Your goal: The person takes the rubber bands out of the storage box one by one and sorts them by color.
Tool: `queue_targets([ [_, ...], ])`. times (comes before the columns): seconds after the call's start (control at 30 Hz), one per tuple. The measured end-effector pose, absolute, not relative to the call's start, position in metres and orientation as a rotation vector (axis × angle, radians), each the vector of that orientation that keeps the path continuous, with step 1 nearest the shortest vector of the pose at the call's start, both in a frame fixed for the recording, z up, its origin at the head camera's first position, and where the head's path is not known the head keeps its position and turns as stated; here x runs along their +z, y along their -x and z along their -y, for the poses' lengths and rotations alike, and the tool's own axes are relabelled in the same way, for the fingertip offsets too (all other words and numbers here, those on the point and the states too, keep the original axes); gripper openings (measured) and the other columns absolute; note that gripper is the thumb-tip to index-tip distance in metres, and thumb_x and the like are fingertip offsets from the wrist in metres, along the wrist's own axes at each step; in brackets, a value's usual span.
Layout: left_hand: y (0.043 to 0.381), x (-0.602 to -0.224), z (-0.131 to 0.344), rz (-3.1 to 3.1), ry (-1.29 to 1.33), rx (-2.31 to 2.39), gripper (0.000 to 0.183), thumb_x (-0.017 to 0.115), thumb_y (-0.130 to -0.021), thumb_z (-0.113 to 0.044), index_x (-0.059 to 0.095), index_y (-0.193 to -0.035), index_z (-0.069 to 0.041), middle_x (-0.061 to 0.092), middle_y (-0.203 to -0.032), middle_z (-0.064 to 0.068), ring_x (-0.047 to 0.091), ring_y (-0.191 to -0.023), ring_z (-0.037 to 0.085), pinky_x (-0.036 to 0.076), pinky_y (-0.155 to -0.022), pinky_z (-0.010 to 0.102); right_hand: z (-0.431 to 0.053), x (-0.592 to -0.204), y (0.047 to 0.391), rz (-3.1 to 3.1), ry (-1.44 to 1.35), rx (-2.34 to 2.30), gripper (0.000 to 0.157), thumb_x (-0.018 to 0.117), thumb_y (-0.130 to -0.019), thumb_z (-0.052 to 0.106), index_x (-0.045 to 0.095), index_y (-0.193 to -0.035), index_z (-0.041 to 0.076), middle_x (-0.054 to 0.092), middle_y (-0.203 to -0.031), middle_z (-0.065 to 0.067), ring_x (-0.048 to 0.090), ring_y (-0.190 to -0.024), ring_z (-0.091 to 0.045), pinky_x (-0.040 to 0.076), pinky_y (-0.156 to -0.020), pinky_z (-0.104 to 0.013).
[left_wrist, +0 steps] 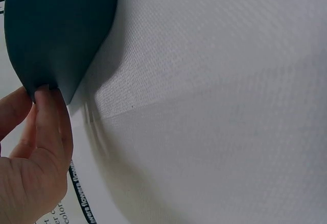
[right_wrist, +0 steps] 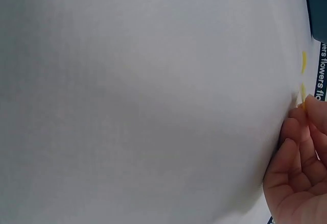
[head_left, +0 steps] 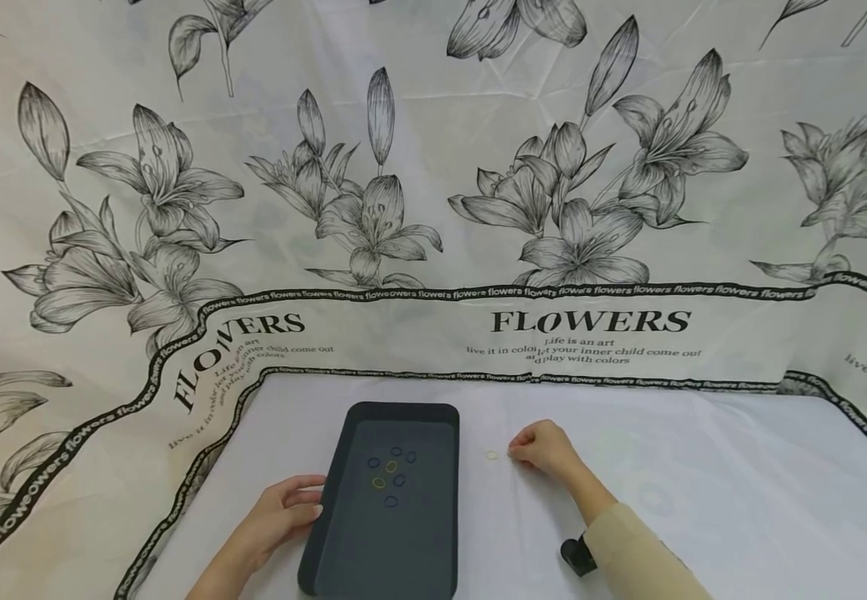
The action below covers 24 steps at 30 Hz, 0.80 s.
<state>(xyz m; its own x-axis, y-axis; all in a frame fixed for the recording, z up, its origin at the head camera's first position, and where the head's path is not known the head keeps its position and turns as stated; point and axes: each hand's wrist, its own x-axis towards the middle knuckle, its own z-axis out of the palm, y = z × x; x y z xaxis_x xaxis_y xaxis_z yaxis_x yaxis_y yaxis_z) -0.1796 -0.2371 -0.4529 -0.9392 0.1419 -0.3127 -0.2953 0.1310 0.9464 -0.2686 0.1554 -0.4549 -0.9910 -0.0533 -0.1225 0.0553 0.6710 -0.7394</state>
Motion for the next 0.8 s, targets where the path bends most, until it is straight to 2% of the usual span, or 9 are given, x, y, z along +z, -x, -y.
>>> queue_targets([
  [0.23, 0.181, -0.455, 0.236, -2.1, 0.134, 1.869, 0.052, 0.061, -0.084, 0.004, 0.04, -0.131, 0.013, 0.062, -0.111, 0.021, 0.063, -0.091, 0.02, 0.053, -0.077, 0.034, -0.155, -0.451, 0.27, -2.739, -0.009, -1.196, 0.004, 0.071, -0.078, 0.007, 0.071, -0.076, 0.003, 0.059, -0.059, 0.001, 0.051, -0.055, -0.011, 0.042, -0.052, -0.023],
  [0.8, 0.181, -0.455, 0.239, -2.084, 0.136, 1.883, 0.053, 0.061, -0.084, 0.004, 0.04, -0.131, 0.013, 0.063, -0.108, 0.017, 0.063, -0.09, 0.019, 0.053, -0.076, 0.032, -0.135, -0.429, 0.28, -2.689, 0.03, -1.299, 0.005, 0.067, -0.08, 0.003, 0.07, -0.082, 0.0, 0.057, -0.062, -0.002, 0.049, -0.058, -0.013, 0.041, -0.054, -0.025],
])
